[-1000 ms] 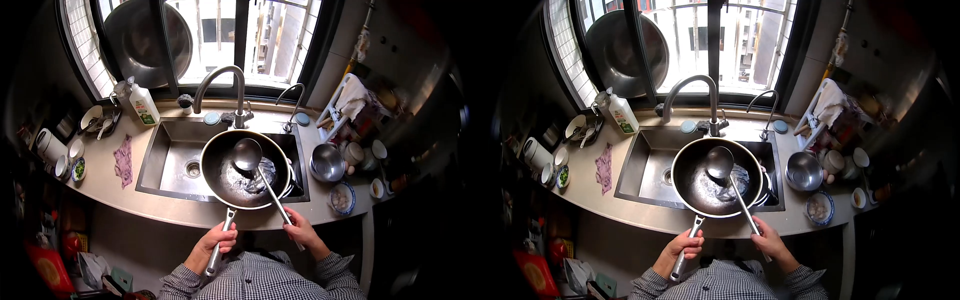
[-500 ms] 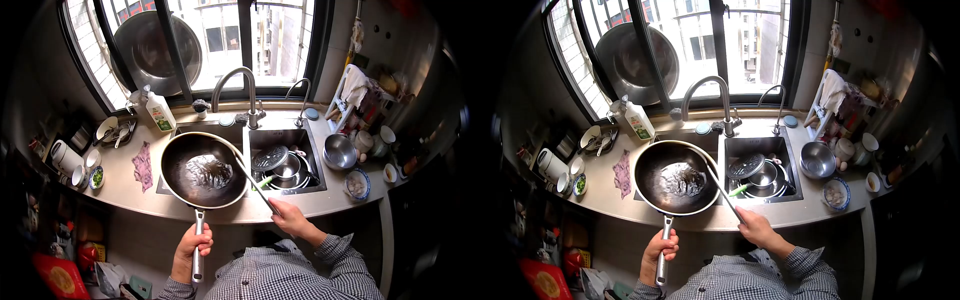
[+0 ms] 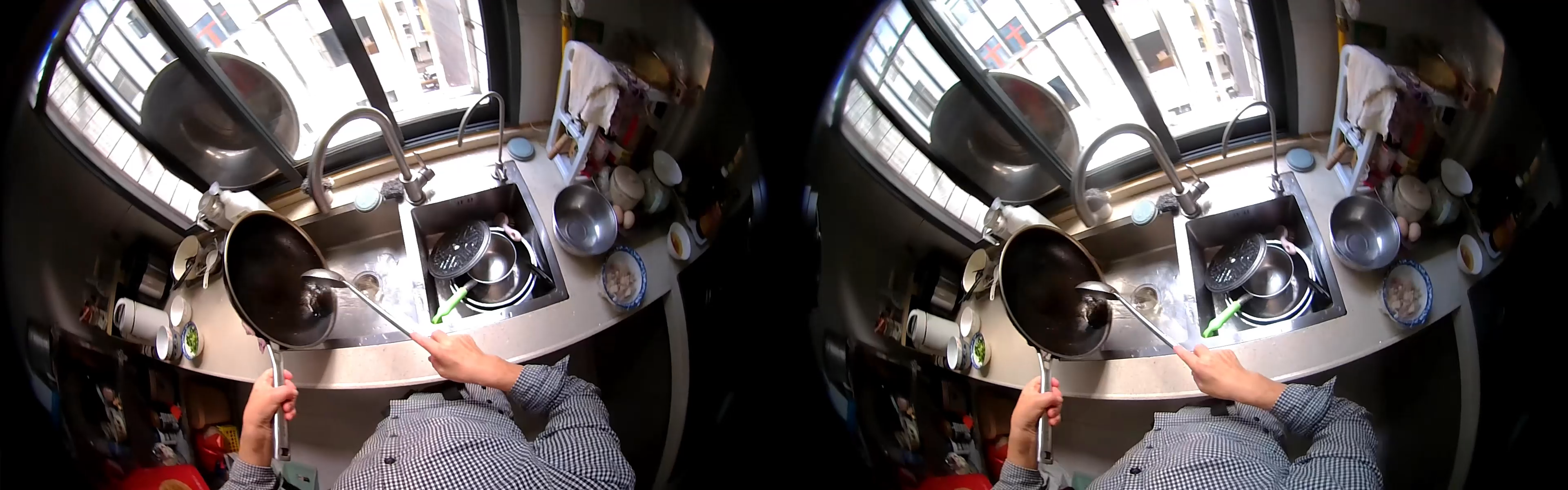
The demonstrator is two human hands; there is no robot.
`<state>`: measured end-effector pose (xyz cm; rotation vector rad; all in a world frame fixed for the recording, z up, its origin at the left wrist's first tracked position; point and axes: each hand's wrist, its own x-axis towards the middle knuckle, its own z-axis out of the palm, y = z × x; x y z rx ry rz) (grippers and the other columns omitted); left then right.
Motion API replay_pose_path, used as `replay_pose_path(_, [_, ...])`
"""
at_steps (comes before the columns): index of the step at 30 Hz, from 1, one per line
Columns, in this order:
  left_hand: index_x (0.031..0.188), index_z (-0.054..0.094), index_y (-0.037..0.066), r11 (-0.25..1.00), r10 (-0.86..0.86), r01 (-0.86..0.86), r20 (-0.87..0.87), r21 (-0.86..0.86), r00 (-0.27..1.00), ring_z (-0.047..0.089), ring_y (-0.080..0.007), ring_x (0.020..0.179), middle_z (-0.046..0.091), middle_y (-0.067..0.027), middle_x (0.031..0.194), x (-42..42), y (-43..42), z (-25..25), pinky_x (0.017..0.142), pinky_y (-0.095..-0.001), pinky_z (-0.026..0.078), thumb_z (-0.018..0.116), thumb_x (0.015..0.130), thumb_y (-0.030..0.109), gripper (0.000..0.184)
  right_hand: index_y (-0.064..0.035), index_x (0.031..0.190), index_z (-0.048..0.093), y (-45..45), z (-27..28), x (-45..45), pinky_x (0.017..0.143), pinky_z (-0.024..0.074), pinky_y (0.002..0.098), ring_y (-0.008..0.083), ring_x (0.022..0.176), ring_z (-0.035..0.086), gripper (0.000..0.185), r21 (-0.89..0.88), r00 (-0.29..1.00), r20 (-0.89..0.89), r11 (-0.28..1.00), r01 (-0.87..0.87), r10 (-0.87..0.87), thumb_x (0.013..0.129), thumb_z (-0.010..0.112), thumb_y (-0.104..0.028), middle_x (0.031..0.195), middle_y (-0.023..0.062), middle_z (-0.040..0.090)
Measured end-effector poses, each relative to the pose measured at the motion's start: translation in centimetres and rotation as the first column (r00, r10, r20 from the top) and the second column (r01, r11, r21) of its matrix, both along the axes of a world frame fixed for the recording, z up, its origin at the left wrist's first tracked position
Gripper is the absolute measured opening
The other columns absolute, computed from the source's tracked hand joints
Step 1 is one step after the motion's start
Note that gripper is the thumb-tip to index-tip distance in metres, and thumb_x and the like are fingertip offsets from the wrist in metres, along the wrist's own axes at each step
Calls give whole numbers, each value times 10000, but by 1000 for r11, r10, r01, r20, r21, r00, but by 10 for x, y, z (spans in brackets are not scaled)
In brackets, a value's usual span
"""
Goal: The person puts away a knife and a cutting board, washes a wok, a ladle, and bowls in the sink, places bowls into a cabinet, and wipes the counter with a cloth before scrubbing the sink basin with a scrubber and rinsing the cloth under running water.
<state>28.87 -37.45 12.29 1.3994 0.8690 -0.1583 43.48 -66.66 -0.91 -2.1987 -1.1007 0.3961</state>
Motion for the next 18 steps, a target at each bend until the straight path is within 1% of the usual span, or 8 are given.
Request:
replay_pose_path(5, [955, 388, 13, 988, -68, 85, -131, 129, 989, 427, -127, 396, 443, -51, 578, 17, 20, 17, 329, -270, 372, 537, 679, -23, 316, -76, 1270, 394, -11, -17, 4, 554, 475, 410, 306, 684, 574, 528, 17, 997, -2, 997, 78, -78, 758, 522, -93, 872, 172, 536])
replay_pose_path(8, [945, 385, 25, 978, -146, 167, -158, 128, 977, 411, -143, 379, 425, -60, 560, 18, 37, 13, 317, -282, 359, 506, 688, -24, 288, -49, 1270, 380, -12, -25, -1, 586, 480, 408, 313, 712, 574, 539, -43, 993, -3, 992, 120, -120, 745, 501, -60, 889, 168, 518])
replay_pose_path(10, [927, 390, 10, 970, -170, 192, -150, 147, 974, 386, -132, 348, 393, -55, 525, 15, 46, 12, 289, -278, 341, 555, 683, 2, 294, -26, 1268, 373, -16, -22, -8, 616, 481, 414, 322, 736, 574, 548, -50, 988, -23, 988, 148, -150, 734, 495, -38, 904, 177, 509])
replay_pose_path(12, [965, 574, -60, 977, -191, 186, 33, 104, 981, 515, -146, 720, 556, -81, 813, -15, 30, 38, 596, -246, 412, 557, 835, 158, 254, -33, 1277, 367, -19, -16, -21, 622, 481, 415, 322, 728, 573, 561, -29, 986, -10, 986, 167, -167, 731, 498, -36, 895, 177, 510])
replay_pose_path(13, [930, 574, -72, 988, -144, 139, 78, 68, 987, 478, -123, 674, 549, -69, 782, -19, 22, 43, 571, -227, 364, 578, 820, 155, 253, -35, 1277, 370, -22, -12, -28, 619, 479, 417, 322, 722, 572, 560, -23, 983, -8, 982, 185, -185, 731, 497, -33, 886, 177, 510])
replay_pose_path(14, [913, 576, -66, 978, -206, 201, 136, 49, 969, 476, -122, 685, 537, -60, 777, -21, 15, 52, 591, -221, 366, 564, 829, 148, 230, -37, 1276, 374, -25, -7, -37, 616, 477, 418, 323, 717, 571, 560, -17, 980, -8, 979, 201, -201, 730, 497, -31, 877, 176, 511])
replay_pose_path(16, [911, 572, -72, 980, -161, 142, 134, 143, 978, 467, -119, 686, 526, -56, 773, -34, -3, 67, 605, -214, 358, 558, 834, 148, 234, -41, 1275, 379, -26, -2, -61, 611, 473, 420, 323, 704, 568, 556, 30, 971, -14, 970, 240, -240, 732, 495, -27, 858, 175, 511])
replay_pose_path(18, [908, 573, -71, 980, -171, 150, 167, 129, 971, 460, -115, 688, 514, -51, 766, -52, 5, 65, 616, -214, 357, 549, 837, 151, 235, -45, 1273, 383, -29, 0, -86, 606, 470, 421, 324, 691, 564, 549, 99, 956, -14, 951, 292, -292, 735, 492, -25, 838, 175, 511])
